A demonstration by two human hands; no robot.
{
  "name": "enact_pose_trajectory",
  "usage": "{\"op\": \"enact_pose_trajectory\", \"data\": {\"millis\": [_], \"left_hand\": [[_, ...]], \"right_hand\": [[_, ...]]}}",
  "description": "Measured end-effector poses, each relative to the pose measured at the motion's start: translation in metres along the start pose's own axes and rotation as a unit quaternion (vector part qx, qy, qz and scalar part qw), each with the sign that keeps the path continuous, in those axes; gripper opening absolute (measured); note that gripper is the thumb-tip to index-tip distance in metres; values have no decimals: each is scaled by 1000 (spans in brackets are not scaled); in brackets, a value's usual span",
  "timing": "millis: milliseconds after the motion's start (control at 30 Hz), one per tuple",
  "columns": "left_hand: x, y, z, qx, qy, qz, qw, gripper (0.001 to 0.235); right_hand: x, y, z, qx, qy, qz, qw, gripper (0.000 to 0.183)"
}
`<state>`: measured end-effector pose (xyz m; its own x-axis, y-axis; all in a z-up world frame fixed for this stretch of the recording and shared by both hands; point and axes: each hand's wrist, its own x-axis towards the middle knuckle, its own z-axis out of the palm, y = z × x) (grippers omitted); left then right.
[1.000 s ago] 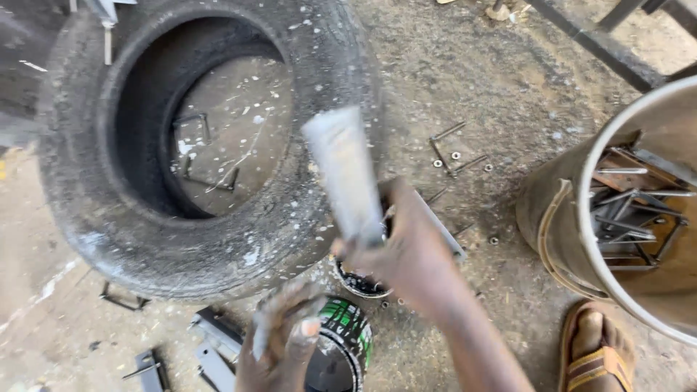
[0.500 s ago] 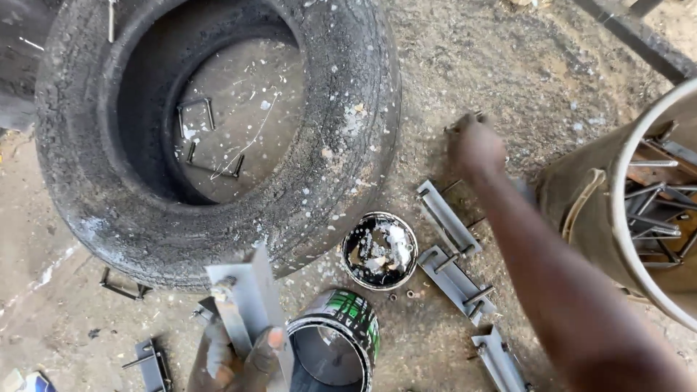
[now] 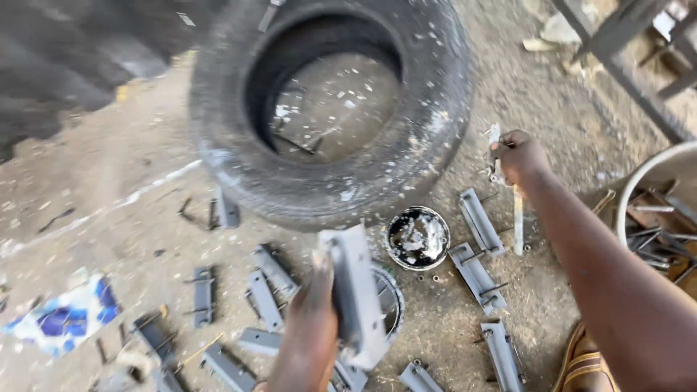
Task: The person is painting small L-shaped metal brackets using a paintbrush and grey paint from a small can.
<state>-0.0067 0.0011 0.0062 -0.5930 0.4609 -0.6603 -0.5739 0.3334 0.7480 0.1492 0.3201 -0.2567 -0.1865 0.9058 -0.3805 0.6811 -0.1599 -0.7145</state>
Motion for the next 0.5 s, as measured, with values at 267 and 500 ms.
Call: {"op": "enact_pose_trajectory", "data": {"millis": [267, 500], "left_hand": [[-33, 0, -5, 7, -43, -76, 996, 48], [-31, 1, 2, -55, -94, -41, 993, 63]], "right_hand": [[-237, -164, -104, 196, -106, -15, 975, 15], [-350, -120, -88, 454, -179, -49, 872, 16]]}}
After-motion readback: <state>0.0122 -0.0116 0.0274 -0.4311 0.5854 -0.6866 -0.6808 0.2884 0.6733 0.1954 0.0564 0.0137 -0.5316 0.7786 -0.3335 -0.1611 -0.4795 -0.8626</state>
